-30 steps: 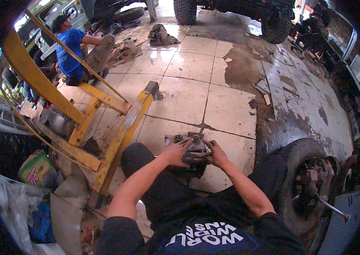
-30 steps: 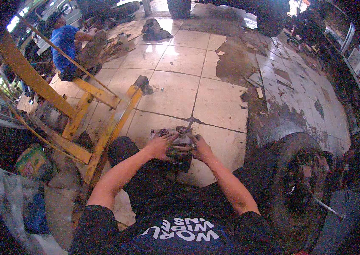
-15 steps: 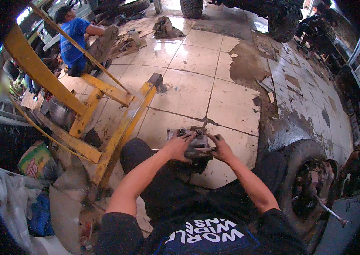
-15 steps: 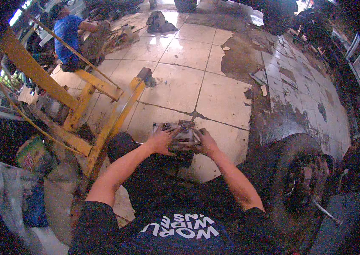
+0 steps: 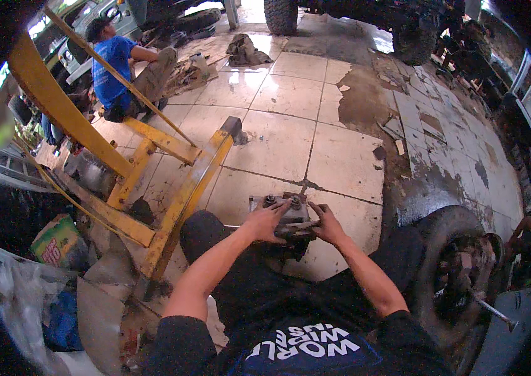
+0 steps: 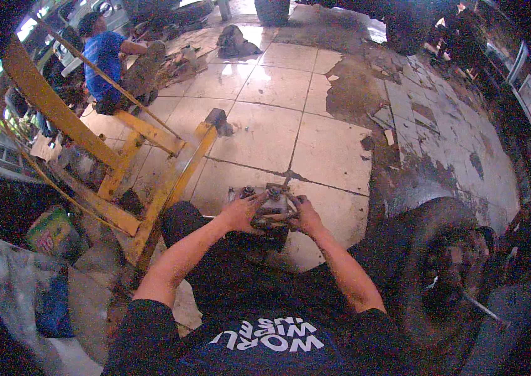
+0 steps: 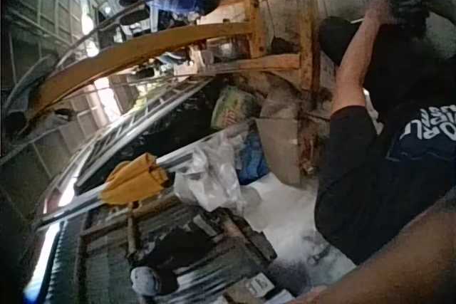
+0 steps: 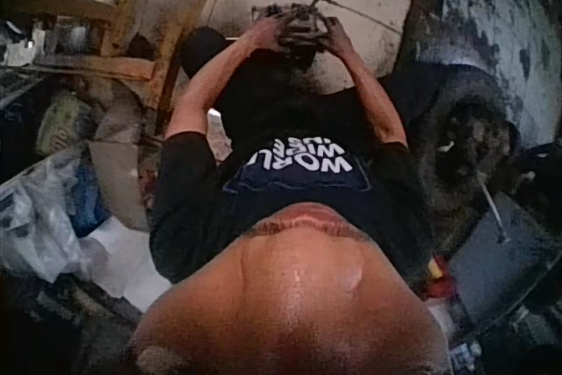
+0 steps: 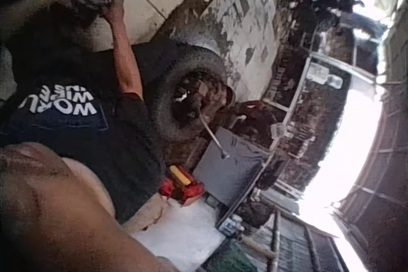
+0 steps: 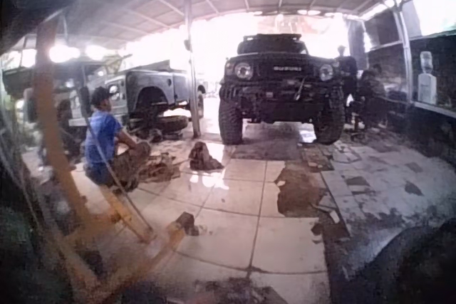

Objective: The person sits on the floor and scrubs a metal mechanical part with a piece of sandpaper. They rotate the part to clean different sides and surfaces, then place it on the floor to continue scrubbing.

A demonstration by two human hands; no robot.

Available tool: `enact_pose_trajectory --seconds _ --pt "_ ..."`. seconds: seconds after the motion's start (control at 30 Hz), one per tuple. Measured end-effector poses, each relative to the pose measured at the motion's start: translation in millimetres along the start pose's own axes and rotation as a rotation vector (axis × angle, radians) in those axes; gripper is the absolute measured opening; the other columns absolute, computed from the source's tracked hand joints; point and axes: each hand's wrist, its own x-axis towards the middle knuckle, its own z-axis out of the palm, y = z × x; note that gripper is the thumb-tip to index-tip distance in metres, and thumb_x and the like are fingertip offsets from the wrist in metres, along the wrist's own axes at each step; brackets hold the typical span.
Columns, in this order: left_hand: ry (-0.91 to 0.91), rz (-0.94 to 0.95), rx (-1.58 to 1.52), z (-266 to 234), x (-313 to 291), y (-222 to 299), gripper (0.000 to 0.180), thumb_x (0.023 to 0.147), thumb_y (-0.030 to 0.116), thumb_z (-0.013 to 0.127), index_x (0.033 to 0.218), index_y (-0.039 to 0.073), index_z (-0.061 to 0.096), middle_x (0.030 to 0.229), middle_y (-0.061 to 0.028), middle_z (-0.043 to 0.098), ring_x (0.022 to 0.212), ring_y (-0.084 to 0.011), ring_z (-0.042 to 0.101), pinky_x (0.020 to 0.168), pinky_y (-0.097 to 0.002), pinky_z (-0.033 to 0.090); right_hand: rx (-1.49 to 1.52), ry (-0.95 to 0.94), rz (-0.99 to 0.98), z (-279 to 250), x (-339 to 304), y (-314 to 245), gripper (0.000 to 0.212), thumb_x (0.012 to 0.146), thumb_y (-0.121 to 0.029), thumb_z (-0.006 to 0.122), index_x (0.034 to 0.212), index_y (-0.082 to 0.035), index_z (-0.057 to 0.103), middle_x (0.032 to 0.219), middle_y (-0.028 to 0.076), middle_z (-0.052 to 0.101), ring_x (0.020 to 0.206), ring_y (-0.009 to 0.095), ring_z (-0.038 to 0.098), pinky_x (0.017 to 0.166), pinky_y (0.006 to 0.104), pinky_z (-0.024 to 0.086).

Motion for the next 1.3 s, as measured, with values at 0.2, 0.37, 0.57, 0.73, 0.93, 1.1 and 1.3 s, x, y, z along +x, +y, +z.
enact_pose_trajectory --seconds 0.2,0.37,0.57,0.73,0.93,1.1,1.3 --pt "0.002 -0.028 0.042 7 -4 -4 0.13 0.066 0.065 0.076 0.155 0.001 0.007 0.143 -0.0189 0.05 0.132 -0.033 0.049 0.116 -0.0593 0.019 -0.066 -0.048 0.039 -6 1 0 0.085 0.071 -0.017 0.079 0.147 -0.015 0.041 0.128 0.023 0.049 0.119 0.04 0.053 0.098 0.0436 0.049" --pt "-0.021 -0.003 0.013 0 2 -2 0.128 0.065 0.064 0.077 0.155 0.002 0.011 0.146 -0.0179 0.048 0.134 -0.0335 0.046 0.117 -0.0595 0.018 -0.024 -0.007 0.005 8 7 -1 0.088 0.07 -0.02 0.08 0.148 -0.021 0.04 0.13 0.02 0.051 0.117 0.04 0.055 0.095 0.045 0.051" --pt "-0.063 0.011 -0.036 2 2 -5 0.122 0.068 0.068 0.073 0.157 0.011 0.012 0.154 -0.0166 0.037 0.137 -0.0383 0.042 0.116 -0.0632 0.015 -0.132 -0.005 0.005 2 2 8 0.087 0.073 -0.024 0.08 0.149 -0.022 0.039 0.13 0.02 0.05 0.115 0.039 0.056 0.094 0.0446 0.051" --pt "-0.056 0.038 0.005 11 -13 -16 0.124 0.068 0.066 0.074 0.157 0.011 0.008 0.148 -0.019 0.045 0.134 -0.0379 0.045 0.115 -0.0623 0.018 -0.106 -0.053 0.054 -6 -3 -5 0.081 0.076 -0.024 0.078 0.148 -0.023 0.041 0.128 0.02 0.051 0.114 0.04 0.056 0.092 0.045 0.052" --pt "-0.077 0.019 0.074 -2 -5 -4 0.126 0.071 0.066 0.072 0.157 0.006 0.002 0.143 -0.0182 0.051 0.136 -0.0339 0.044 0.116 -0.0605 0.019 -0.2 -0.032 0.013 2 -5 -12 0.074 0.077 -0.026 0.077 0.145 -0.022 0.046 0.125 0.02 0.053 0.112 0.039 0.057 0.091 0.0452 0.052" --pt "-0.157 -0.021 0.011 -20 -1 10 0.125 0.072 0.068 0.071 0.157 0.009 0.0 0.148 -0.0144 0.046 0.137 -0.0326 0.043 0.116 -0.0606 0.019 -0.158 -0.01 -0.054 -2 -8 -17 0.072 0.077 -0.027 0.078 0.143 -0.026 0.05 0.118 0.018 0.056 0.104 0.036 0.06 0.086 0.0425 0.053" --pt "-0.137 -0.022 0.059 -14 0 6 0.128 0.07 0.07 0.071 0.157 0.009 0.0 0.144 -0.0155 0.05 0.135 -0.0322 0.045 0.116 -0.06 0.019 -0.172 -0.051 -0.047 -15 -7 -8 0.071 0.079 -0.026 0.076 0.144 -0.028 0.048 0.115 0.018 0.055 0.102 0.036 0.06 0.084 0.0427 0.053"
